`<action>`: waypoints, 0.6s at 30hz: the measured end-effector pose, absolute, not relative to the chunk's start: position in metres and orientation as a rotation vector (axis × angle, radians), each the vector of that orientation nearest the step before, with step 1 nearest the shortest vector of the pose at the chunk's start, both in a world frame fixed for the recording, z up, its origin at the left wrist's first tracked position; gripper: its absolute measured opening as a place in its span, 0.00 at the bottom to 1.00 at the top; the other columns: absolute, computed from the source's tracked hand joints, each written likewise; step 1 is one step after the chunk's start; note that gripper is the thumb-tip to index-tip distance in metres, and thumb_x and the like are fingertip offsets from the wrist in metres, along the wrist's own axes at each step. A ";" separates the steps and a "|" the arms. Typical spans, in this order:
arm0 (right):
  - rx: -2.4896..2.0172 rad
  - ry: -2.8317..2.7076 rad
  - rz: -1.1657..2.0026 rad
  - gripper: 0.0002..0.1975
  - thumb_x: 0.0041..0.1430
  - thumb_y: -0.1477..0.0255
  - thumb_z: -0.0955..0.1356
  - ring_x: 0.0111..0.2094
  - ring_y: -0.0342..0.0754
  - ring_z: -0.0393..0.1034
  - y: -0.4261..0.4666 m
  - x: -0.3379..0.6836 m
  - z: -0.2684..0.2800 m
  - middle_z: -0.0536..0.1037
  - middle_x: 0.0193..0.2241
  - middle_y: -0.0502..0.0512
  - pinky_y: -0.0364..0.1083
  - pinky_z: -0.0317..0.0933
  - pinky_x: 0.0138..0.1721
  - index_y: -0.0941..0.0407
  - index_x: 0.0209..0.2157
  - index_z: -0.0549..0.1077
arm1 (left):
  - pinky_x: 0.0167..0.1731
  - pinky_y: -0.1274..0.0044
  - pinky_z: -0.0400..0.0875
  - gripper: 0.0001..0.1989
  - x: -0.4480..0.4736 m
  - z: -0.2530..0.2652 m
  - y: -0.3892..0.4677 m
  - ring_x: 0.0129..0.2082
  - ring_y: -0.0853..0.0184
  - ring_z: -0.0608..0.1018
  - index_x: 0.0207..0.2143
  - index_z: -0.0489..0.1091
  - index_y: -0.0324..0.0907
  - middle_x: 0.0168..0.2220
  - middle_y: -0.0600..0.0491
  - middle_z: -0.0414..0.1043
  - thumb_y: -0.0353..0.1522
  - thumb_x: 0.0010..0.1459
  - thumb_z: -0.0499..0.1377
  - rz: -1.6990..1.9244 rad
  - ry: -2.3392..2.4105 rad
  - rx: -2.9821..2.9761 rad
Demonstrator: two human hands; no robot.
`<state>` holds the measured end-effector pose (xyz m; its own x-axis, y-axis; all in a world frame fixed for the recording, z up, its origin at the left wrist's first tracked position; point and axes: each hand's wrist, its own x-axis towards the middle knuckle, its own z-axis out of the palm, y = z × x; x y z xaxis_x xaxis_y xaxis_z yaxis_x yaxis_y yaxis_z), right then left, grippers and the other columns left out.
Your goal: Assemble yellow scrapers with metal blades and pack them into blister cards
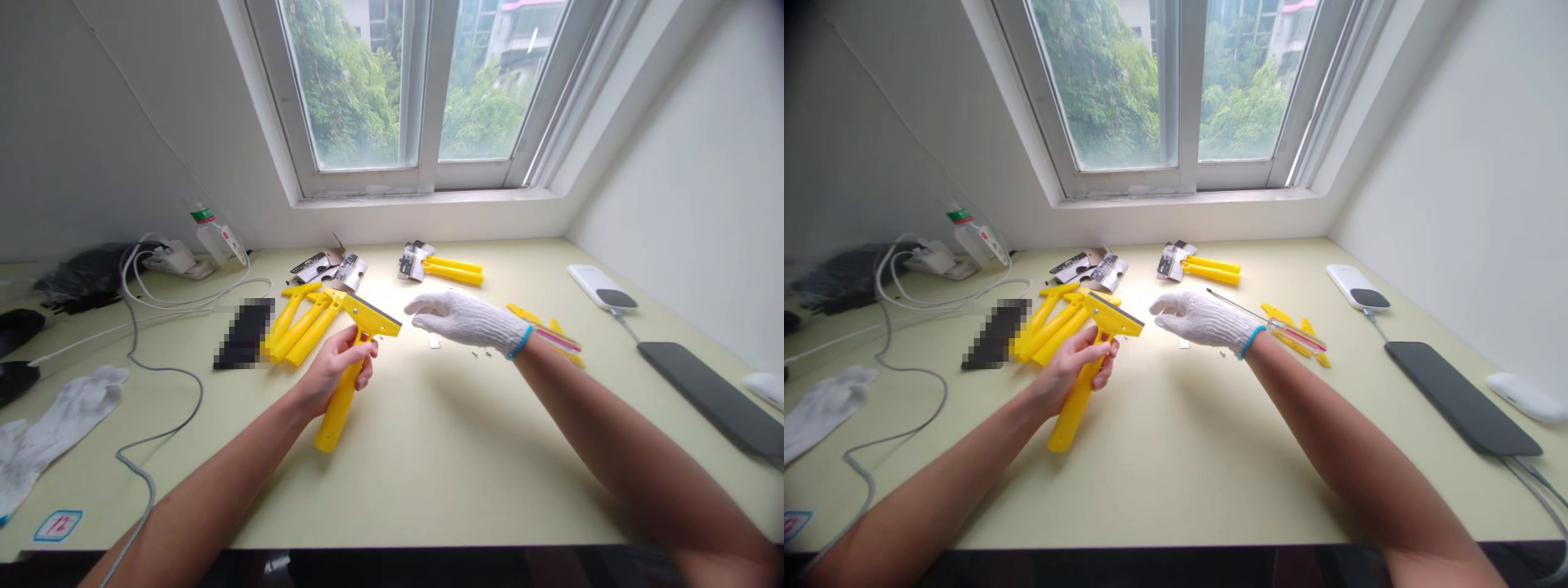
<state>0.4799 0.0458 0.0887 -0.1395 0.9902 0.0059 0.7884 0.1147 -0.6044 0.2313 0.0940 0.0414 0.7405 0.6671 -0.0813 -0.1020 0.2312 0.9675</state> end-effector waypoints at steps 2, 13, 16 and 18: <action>-1.724 -2.012 0.639 0.16 0.61 0.64 0.65 0.45 0.48 0.74 0.049 0.482 0.082 0.80 0.45 0.51 0.45 0.65 0.48 0.52 0.48 0.77 | 0.18 0.81 0.59 0.09 0.232 0.040 0.095 0.17 0.79 0.67 0.34 0.64 0.39 0.37 0.54 0.66 0.35 0.56 0.60 0.473 0.596 1.277; -1.821 -2.303 0.483 0.14 0.58 0.72 0.65 0.34 0.47 0.72 0.039 0.451 0.053 0.80 0.38 0.56 0.44 0.63 0.36 0.54 0.45 0.77 | 0.17 0.81 0.62 0.12 0.224 0.041 0.118 0.17 0.77 0.68 0.34 0.63 0.40 0.33 0.56 0.66 0.34 0.50 0.62 0.705 0.764 1.167; -1.700 -2.331 0.540 0.13 0.61 0.73 0.64 0.36 0.47 0.72 0.036 0.455 0.047 0.79 0.38 0.55 0.44 0.63 0.39 0.54 0.44 0.77 | 0.17 0.81 0.61 0.12 0.222 0.038 0.123 0.17 0.78 0.68 0.35 0.63 0.40 0.33 0.57 0.66 0.33 0.51 0.62 0.742 0.754 1.145; -1.705 -2.226 0.612 0.13 0.62 0.71 0.63 0.39 0.47 0.73 0.038 0.467 0.052 0.80 0.41 0.53 0.44 0.64 0.42 0.52 0.45 0.77 | 0.17 0.81 0.61 0.11 0.222 0.038 0.122 0.17 0.78 0.68 0.34 0.63 0.40 0.33 0.57 0.66 0.33 0.51 0.62 0.744 0.750 1.140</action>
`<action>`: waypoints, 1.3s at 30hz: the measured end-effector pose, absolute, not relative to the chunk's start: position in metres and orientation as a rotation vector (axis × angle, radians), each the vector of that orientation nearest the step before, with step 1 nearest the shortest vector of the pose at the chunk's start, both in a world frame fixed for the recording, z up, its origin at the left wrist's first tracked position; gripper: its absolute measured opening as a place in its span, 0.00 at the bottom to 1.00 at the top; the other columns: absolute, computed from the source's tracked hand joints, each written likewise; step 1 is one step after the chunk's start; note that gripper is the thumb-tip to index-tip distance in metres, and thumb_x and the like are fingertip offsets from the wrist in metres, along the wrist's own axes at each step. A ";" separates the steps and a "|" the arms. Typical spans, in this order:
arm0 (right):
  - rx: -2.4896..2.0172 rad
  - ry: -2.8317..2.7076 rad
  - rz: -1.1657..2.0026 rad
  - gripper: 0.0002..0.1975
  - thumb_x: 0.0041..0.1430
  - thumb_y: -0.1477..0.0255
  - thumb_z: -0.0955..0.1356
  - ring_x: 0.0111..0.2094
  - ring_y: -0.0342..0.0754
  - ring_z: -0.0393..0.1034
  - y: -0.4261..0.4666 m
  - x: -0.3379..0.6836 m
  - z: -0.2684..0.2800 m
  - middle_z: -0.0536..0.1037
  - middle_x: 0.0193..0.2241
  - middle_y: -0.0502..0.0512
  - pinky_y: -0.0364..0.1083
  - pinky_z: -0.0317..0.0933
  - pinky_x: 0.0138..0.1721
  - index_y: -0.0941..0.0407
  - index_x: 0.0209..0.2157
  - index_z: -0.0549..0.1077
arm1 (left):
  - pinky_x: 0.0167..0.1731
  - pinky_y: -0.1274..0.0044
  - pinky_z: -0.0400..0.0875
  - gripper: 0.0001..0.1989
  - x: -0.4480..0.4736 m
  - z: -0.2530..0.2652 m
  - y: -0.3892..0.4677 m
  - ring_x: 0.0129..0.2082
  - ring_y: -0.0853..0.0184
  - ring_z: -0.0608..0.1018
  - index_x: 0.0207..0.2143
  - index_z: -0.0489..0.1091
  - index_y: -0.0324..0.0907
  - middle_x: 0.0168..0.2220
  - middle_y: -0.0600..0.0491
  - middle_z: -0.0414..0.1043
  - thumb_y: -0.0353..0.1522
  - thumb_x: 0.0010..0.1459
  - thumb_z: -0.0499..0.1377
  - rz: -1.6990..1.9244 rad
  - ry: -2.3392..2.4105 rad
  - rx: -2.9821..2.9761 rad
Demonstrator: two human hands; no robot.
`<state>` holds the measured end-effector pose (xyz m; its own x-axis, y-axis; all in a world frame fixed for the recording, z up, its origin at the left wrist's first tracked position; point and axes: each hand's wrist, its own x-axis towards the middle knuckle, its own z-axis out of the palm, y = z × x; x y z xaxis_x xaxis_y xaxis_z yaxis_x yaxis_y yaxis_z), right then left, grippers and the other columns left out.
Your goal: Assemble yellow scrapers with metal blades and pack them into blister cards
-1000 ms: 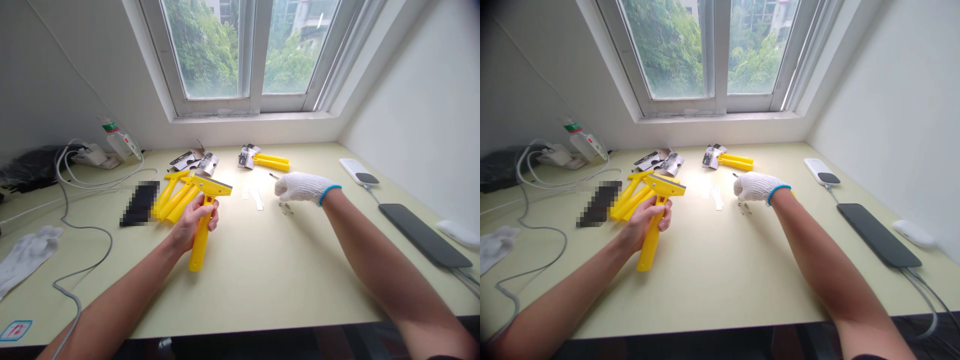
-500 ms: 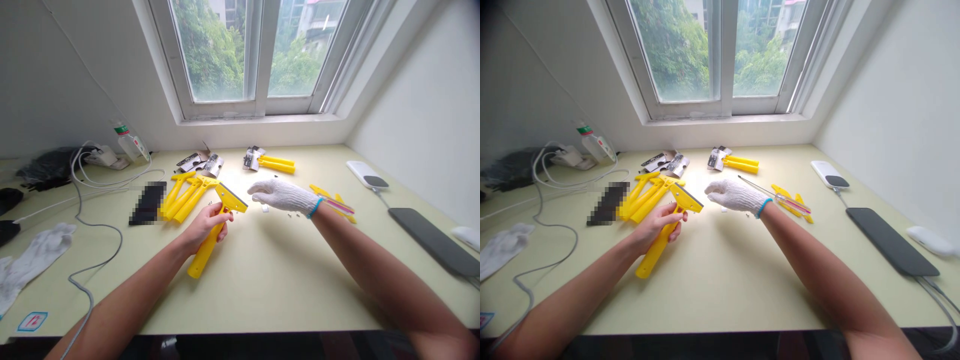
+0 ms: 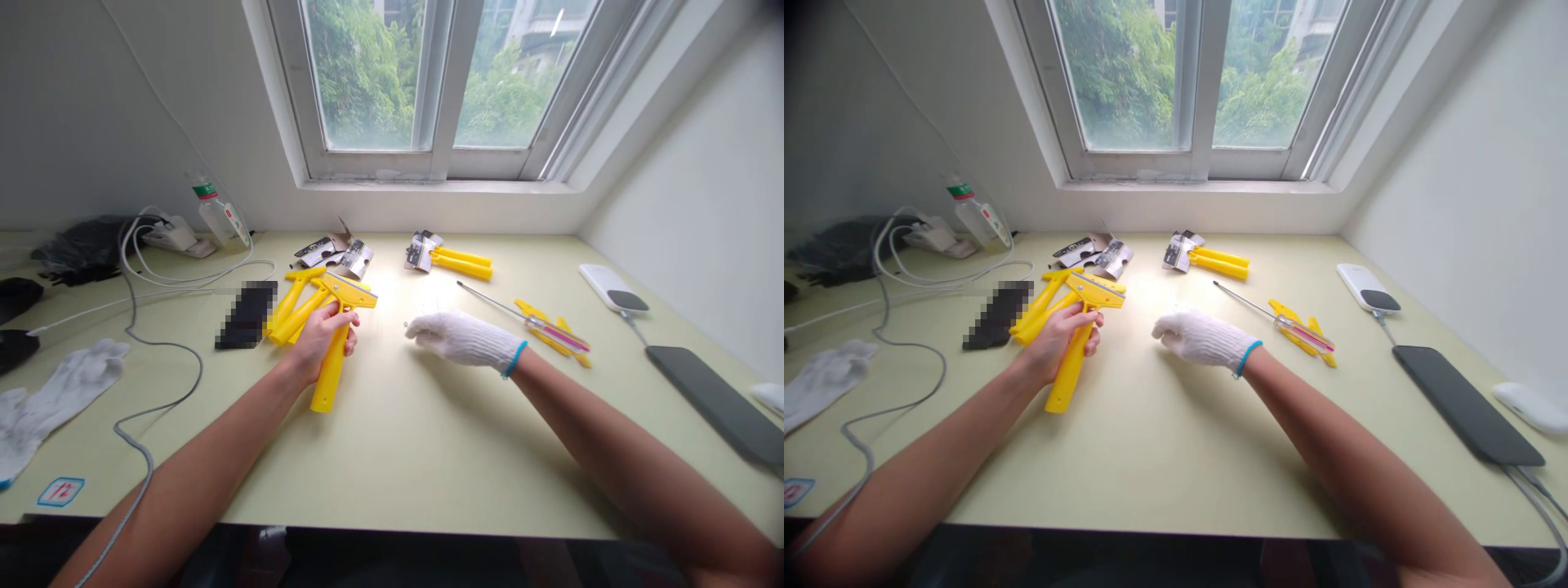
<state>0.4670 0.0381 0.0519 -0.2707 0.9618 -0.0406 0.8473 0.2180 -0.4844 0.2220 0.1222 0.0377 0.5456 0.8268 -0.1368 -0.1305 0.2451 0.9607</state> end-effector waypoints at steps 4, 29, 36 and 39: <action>-1.861 -2.054 0.514 0.14 0.63 0.67 0.64 0.40 0.48 0.74 0.047 0.494 0.071 0.80 0.42 0.52 0.46 0.65 0.43 0.52 0.45 0.77 | 0.17 0.81 0.62 0.10 0.222 0.041 0.121 0.18 0.77 0.68 0.33 0.63 0.39 0.32 0.56 0.66 0.33 0.50 0.61 0.777 0.736 1.146; -1.944 -2.454 0.090 0.11 0.56 0.72 0.64 0.29 0.49 0.70 0.057 0.439 0.046 0.78 0.32 0.63 0.44 0.52 0.26 0.60 0.34 0.77 | 0.17 0.80 0.61 0.11 0.231 0.041 0.108 0.18 0.77 0.69 0.32 0.61 0.40 0.32 0.57 0.65 0.34 0.51 0.61 0.687 0.726 1.189; -1.887 -2.420 0.132 0.10 0.53 0.73 0.65 0.30 0.48 0.71 0.055 0.440 0.052 0.79 0.30 0.61 0.44 0.56 0.30 0.60 0.31 0.78 | 0.18 0.81 0.61 0.09 0.232 0.038 0.104 0.18 0.77 0.68 0.33 0.62 0.40 0.33 0.57 0.64 0.34 0.54 0.60 0.647 0.666 1.221; -1.848 -2.328 0.138 0.10 0.56 0.73 0.64 0.30 0.45 0.70 0.051 0.447 0.068 0.79 0.33 0.56 0.42 0.57 0.31 0.57 0.36 0.77 | 0.18 0.81 0.60 0.08 0.233 0.036 0.101 0.18 0.77 0.68 0.33 0.62 0.40 0.33 0.57 0.63 0.34 0.55 0.59 0.629 0.636 1.206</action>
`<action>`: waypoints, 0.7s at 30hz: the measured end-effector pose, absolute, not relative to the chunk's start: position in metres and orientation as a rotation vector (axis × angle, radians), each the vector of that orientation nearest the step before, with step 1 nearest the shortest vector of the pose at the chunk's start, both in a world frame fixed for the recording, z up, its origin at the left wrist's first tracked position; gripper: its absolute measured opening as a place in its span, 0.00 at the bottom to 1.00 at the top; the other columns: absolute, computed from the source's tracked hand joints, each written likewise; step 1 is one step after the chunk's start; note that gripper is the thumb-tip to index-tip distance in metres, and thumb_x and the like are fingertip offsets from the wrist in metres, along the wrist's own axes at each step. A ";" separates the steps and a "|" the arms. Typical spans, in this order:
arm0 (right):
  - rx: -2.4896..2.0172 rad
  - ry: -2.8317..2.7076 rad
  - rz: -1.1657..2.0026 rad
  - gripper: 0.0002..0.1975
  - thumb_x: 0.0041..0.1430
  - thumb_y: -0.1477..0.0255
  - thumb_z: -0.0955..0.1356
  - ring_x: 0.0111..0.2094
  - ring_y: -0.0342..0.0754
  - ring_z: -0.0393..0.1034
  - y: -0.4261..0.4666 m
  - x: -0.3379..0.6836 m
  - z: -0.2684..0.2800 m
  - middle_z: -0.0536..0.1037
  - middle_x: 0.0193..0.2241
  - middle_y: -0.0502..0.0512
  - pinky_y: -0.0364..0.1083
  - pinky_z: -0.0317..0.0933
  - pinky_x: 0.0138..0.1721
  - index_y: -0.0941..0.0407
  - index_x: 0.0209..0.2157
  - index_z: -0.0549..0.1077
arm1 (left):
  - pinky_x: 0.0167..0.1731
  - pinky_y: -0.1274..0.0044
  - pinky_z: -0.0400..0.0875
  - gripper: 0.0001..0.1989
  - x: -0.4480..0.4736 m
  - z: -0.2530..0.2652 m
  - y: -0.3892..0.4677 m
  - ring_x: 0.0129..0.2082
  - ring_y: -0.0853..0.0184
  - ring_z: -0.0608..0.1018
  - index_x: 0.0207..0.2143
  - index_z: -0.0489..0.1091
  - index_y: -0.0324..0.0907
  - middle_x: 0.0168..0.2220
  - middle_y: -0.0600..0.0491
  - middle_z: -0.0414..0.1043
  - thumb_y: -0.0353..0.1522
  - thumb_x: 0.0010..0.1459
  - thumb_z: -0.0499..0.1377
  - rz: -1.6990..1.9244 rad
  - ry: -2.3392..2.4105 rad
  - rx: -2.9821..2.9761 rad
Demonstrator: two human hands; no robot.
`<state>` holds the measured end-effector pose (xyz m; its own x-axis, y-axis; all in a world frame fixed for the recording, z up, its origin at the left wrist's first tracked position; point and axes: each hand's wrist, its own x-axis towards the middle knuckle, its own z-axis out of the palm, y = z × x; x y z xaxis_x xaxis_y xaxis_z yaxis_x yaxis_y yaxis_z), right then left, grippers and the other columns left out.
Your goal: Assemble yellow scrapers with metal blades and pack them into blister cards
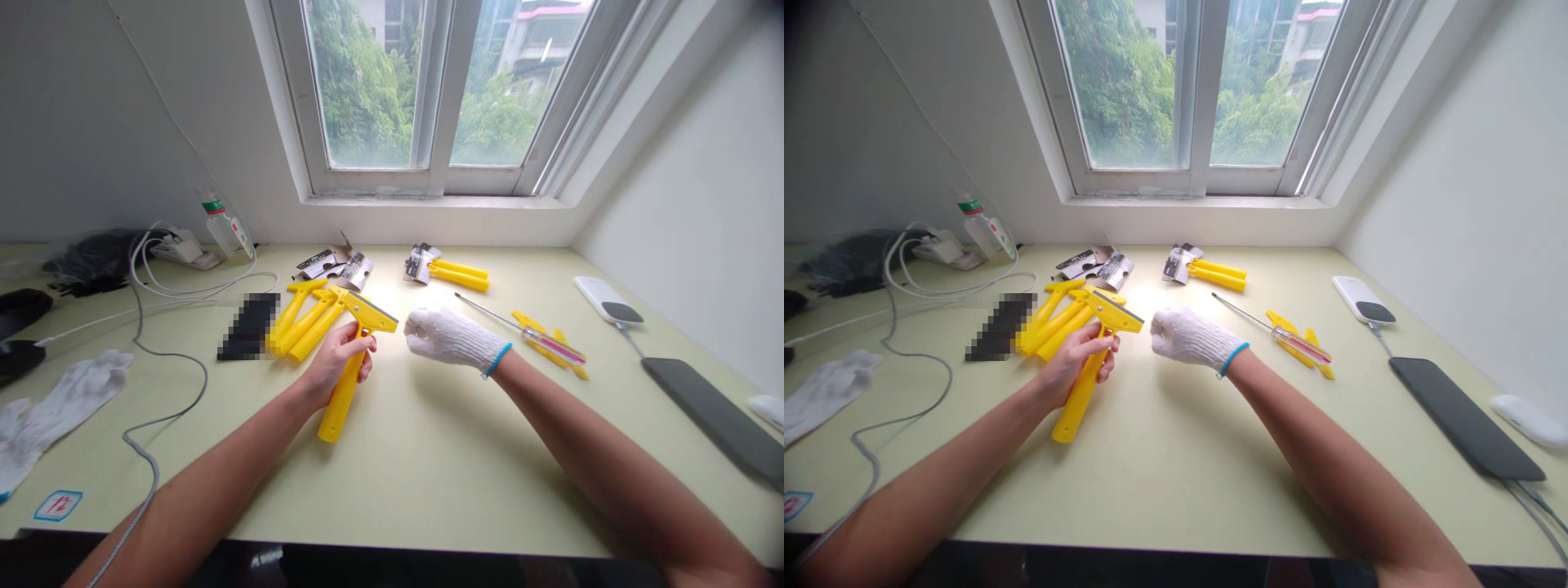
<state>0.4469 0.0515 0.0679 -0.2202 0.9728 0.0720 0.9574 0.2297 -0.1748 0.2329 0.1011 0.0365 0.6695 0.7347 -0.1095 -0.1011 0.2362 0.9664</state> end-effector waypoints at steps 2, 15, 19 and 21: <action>-1.744 -2.226 0.116 0.09 0.56 0.72 0.65 0.31 0.43 0.70 0.048 0.448 0.077 0.79 0.33 0.53 0.41 0.58 0.32 0.56 0.37 0.76 | 0.18 0.81 0.60 0.08 0.234 0.036 0.098 0.18 0.77 0.68 0.34 0.62 0.40 0.33 0.57 0.62 0.33 0.55 0.59 0.599 0.608 1.201; -1.464 -2.072 0.334 0.05 0.57 0.74 0.68 0.28 0.41 0.68 0.041 0.438 0.077 0.76 0.30 0.52 0.41 0.59 0.32 0.57 0.33 0.77 | 0.18 0.81 0.58 0.08 0.238 0.032 0.086 0.18 0.78 0.67 0.37 0.64 0.40 0.31 0.58 0.61 0.33 0.57 0.59 0.524 0.517 1.201; -1.538 -1.999 0.375 0.04 0.56 0.71 0.68 0.29 0.42 0.67 0.041 0.437 0.080 0.75 0.29 0.51 0.42 0.59 0.33 0.56 0.33 0.75 | 0.19 0.81 0.57 0.08 0.238 0.033 0.085 0.18 0.78 0.68 0.37 0.64 0.40 0.31 0.58 0.61 0.33 0.57 0.59 0.536 0.511 1.201; -1.574 -1.925 0.404 0.06 0.55 0.69 0.69 0.29 0.42 0.67 0.042 0.437 0.079 0.74 0.28 0.50 0.42 0.59 0.32 0.56 0.34 0.73 | 0.19 0.81 0.57 0.08 0.238 0.034 0.085 0.17 0.78 0.67 0.38 0.64 0.40 0.31 0.58 0.61 0.33 0.58 0.59 0.534 0.504 1.205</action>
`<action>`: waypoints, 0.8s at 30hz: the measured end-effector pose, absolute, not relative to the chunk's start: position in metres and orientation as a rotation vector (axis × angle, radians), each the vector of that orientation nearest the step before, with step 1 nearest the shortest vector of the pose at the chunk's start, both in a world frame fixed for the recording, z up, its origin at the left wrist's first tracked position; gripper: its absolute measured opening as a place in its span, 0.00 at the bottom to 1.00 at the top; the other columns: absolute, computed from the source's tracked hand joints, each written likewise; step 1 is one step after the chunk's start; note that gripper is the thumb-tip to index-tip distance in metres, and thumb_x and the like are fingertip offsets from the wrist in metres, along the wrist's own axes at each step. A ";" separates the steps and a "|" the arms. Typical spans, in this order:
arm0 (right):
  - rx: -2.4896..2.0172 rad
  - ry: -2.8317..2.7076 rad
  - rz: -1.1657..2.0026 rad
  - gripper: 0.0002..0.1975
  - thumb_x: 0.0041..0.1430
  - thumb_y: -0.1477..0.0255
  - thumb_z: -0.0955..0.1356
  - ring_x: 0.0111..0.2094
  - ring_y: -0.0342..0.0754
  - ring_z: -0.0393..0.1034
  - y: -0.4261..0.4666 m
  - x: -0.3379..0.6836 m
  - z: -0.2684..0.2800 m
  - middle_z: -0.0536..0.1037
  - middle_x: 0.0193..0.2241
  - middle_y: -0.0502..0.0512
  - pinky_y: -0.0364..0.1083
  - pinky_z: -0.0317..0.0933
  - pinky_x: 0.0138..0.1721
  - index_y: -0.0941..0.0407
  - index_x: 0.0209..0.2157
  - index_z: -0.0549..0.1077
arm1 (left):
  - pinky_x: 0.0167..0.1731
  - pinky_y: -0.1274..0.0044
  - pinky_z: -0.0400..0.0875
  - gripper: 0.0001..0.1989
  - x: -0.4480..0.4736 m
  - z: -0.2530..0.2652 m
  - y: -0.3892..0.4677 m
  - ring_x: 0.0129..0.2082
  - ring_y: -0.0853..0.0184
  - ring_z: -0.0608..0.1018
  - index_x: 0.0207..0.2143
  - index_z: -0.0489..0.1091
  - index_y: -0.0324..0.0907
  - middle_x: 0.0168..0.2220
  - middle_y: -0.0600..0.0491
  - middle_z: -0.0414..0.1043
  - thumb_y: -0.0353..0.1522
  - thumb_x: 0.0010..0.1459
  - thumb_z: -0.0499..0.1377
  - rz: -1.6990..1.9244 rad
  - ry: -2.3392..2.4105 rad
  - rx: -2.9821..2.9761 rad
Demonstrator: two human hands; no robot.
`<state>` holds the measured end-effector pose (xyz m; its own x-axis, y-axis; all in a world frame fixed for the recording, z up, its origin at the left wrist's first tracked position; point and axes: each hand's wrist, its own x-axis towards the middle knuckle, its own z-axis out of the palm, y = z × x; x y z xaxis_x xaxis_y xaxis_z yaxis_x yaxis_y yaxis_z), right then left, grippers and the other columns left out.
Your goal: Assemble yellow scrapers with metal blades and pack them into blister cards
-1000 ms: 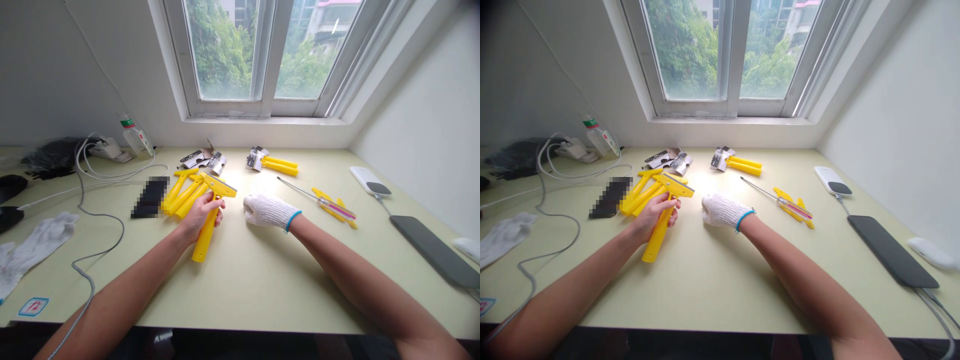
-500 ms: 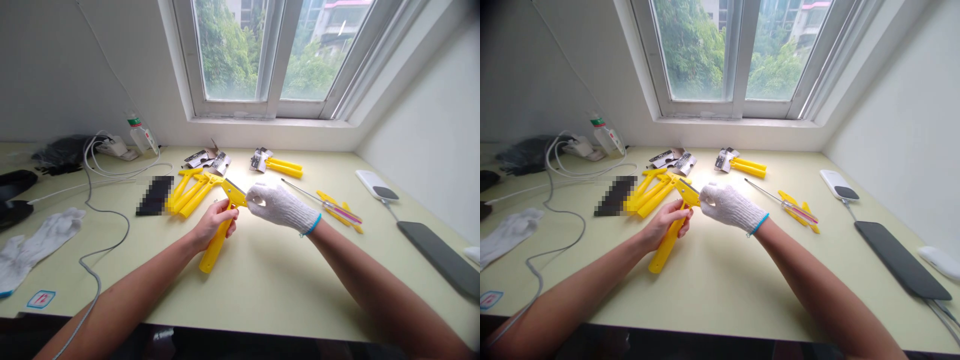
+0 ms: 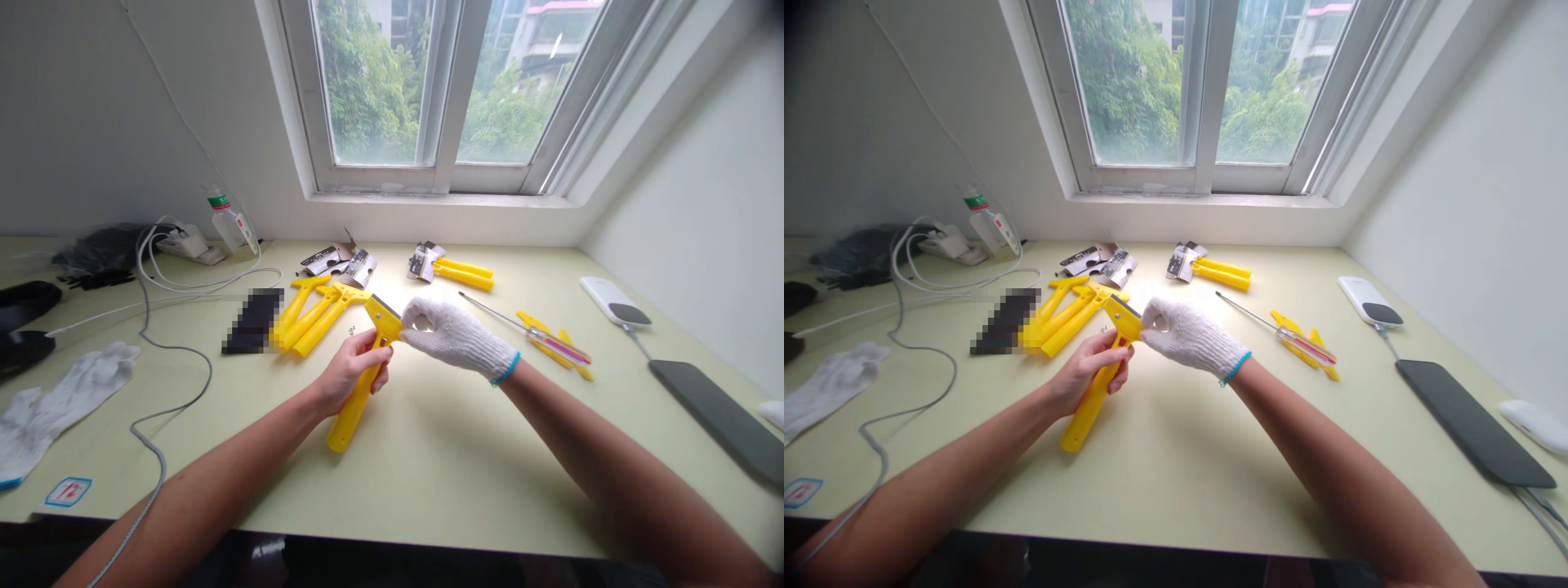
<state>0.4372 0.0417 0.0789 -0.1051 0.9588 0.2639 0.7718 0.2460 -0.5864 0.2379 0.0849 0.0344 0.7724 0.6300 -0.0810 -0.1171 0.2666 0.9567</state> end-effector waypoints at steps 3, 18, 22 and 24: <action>-1.622 -1.761 0.532 0.14 0.50 0.67 0.72 0.31 0.44 0.67 0.045 0.439 0.078 0.73 0.30 0.50 0.43 0.61 0.32 0.56 0.38 0.71 | 0.20 0.81 0.57 0.08 0.237 0.037 0.085 0.17 0.79 0.67 0.37 0.64 0.40 0.31 0.58 0.61 0.33 0.58 0.59 0.529 0.486 1.209; -1.331 -1.663 1.186 0.09 0.55 0.68 0.68 0.28 0.40 0.64 0.051 0.445 0.062 0.71 0.29 0.50 0.40 0.61 0.28 0.59 0.35 0.71 | 0.18 0.79 0.62 0.11 0.237 0.036 0.086 0.16 0.76 0.69 0.38 0.64 0.40 0.33 0.55 0.67 0.38 0.60 0.57 0.533 0.617 1.480; -1.424 -1.492 1.196 0.07 0.54 0.70 0.68 0.26 0.40 0.65 0.048 0.440 0.067 0.71 0.29 0.50 0.40 0.61 0.26 0.59 0.34 0.71 | 0.24 0.79 0.65 0.24 0.233 0.036 0.084 0.21 0.73 0.71 0.55 0.62 0.47 0.40 0.52 0.70 0.40 0.57 0.62 0.790 0.858 1.798; -1.449 -1.420 1.215 0.06 0.53 0.71 0.68 0.25 0.39 0.64 0.046 0.438 0.069 0.70 0.27 0.49 0.39 0.61 0.25 0.59 0.33 0.71 | 0.27 0.79 0.65 0.24 0.232 0.038 0.082 0.26 0.71 0.71 0.54 0.64 0.50 0.44 0.50 0.71 0.37 0.55 0.64 0.908 0.884 1.984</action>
<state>0.4377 0.0459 0.0691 -0.0700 0.9905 -0.1187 0.2698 -0.0957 -0.9581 0.2319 0.0824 0.0376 0.5057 0.8130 0.2885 0.2665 -0.4653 0.8440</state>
